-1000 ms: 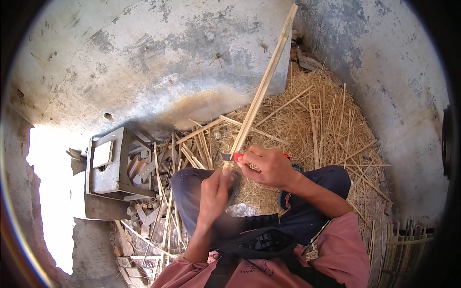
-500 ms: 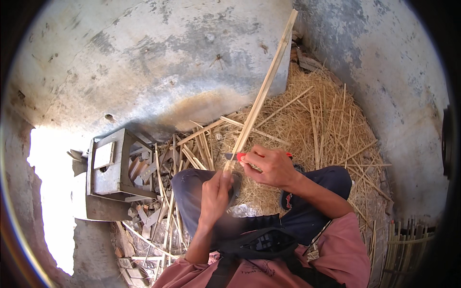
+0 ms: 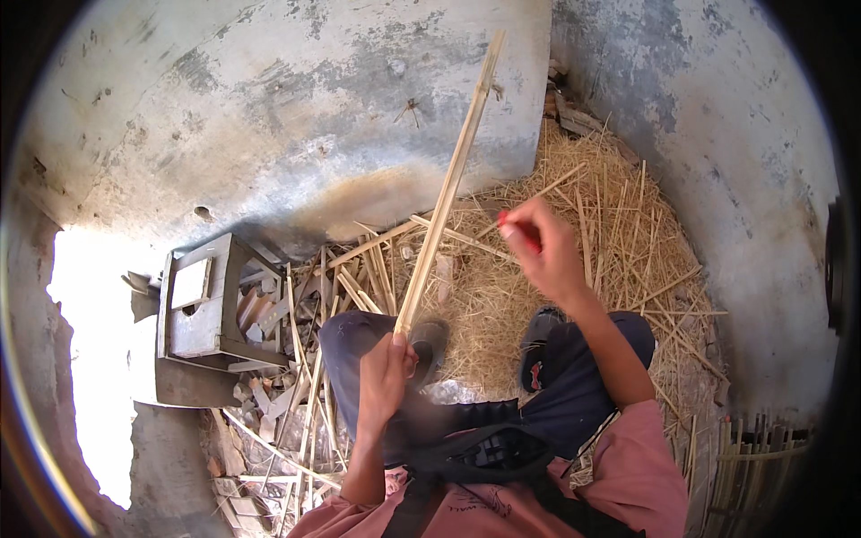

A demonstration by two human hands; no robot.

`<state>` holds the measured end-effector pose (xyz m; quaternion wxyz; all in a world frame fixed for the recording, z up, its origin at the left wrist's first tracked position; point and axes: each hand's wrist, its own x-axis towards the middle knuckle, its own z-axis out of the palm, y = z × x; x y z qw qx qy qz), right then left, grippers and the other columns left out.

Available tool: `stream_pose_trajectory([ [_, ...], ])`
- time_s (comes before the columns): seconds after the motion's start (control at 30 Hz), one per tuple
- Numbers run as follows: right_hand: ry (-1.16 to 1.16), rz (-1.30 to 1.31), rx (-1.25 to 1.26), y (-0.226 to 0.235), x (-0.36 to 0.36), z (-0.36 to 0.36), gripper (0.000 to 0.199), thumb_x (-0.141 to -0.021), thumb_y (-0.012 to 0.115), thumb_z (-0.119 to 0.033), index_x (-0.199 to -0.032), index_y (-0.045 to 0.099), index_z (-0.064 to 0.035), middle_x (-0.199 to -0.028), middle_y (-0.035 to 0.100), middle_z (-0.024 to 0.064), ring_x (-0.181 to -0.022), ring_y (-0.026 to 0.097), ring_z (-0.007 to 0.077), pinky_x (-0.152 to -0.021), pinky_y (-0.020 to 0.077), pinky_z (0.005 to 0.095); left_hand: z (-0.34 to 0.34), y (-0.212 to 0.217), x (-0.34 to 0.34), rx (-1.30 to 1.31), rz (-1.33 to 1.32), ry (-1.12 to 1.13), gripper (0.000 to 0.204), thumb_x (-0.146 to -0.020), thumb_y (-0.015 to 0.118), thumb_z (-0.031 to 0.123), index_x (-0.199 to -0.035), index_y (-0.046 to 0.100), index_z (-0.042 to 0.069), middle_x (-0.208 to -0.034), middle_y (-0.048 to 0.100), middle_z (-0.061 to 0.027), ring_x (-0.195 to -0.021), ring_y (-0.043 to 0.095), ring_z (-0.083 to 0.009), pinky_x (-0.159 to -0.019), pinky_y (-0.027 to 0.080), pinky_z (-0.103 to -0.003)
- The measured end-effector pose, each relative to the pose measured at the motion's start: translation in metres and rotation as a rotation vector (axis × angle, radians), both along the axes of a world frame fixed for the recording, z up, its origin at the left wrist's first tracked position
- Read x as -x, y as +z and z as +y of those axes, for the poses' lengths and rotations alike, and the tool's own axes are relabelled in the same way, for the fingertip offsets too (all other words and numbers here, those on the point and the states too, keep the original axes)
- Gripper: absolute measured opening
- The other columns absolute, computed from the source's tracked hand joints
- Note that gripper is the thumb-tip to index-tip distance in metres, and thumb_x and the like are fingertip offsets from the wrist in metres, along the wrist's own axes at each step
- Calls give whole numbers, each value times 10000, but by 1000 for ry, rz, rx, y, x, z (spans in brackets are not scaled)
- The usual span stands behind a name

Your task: The person shaves a thin bamboo pole using a small utility knife held in their right hand, while supporting the pole with their left hand and lap.

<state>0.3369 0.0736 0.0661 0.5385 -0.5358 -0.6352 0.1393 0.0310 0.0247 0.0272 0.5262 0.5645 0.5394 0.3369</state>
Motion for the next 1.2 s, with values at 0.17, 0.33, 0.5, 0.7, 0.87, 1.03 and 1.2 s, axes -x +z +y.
stream_pose_trajectory([
  [0.17, 249, -110, -34, -18, 42, -15, 118, -998, 744, -157, -1000, 668, -66, -846, 688, 62, -647, 662, 179, -581, 509, 331, 5, 6, -9, 21, -36, 6, 449, -1166, 490, 351, -905, 626, 12, -683, 536, 15, -630, 464, -53, -566, 389, -258],
  [0.33, 264, -286, -113, -31, 57, -23, 101, -941, 784, -145, -959, 712, -77, -868, 704, 72, -680, 708, 234, -569, 540, 363, 6, 2, -17, -16, -23, -10, 428, -1162, 507, 340, -910, 629, 16, -683, 525, 28, -627, 449, -33, -559, 380, -245],
  [0.5, 285, -303, -66, -33, 60, -27, 100, -929, 786, -158, -951, 722, -85, -860, 695, 61, -660, 696, 243, -556, 536, 370, 8, -4, -21, -90, -9, -25, 424, -1160, 514, 320, -905, 630, 1, -675, 538, 8, -626, 456, -44, -559, 386, -263],
  [0.7, 231, -330, -69, -30, 62, -29, 81, -932, 772, -157, -955, 727, -94, -851, 679, 53, -636, 677, 233, -532, 524, 379, 7, -5, -21, -113, 17, -26, 436, -1160, 505, 318, -910, 634, -14, -671, 551, -23, -651, 497, -81, -594, 430, -299],
  [0.87, 159, -324, -82, -33, 54, -22, 84, -930, 770, -163, -959, 714, -107, -843, 665, 53, -625, 670, 239, -525, 514, 382, 5, -2, -21, -122, 98, -40, 433, -1160, 496, 318, -917, 640, -9, -666, 553, -52, -649, 510, -107, -607, 441, -318],
  [1.03, 149, -303, -90, -28, 49, -19, 106, -934, 765, -184, -979, 695, -119, -834, 642, 56, -629, 670, 263, -539, 520, 405, 0, -10, -19, -133, 88, -33, 430, -1160, 489, 319, -921, 642, -4, -651, 544, -55, -628, 499, -111, -594, 431, -325],
  [1.2, 120, -267, -58, -26, 40, -14, 103, -918, 777, -125, -933, 696, -63, -826, 654, 92, -661, 664, 278, -575, 516, 394, -7, -5, -17, -157, 142, -45, 432, -1164, 477, 316, -916, 636, 0, -630, 527, -48, -590, 483, -122, -573, 419, -336],
])
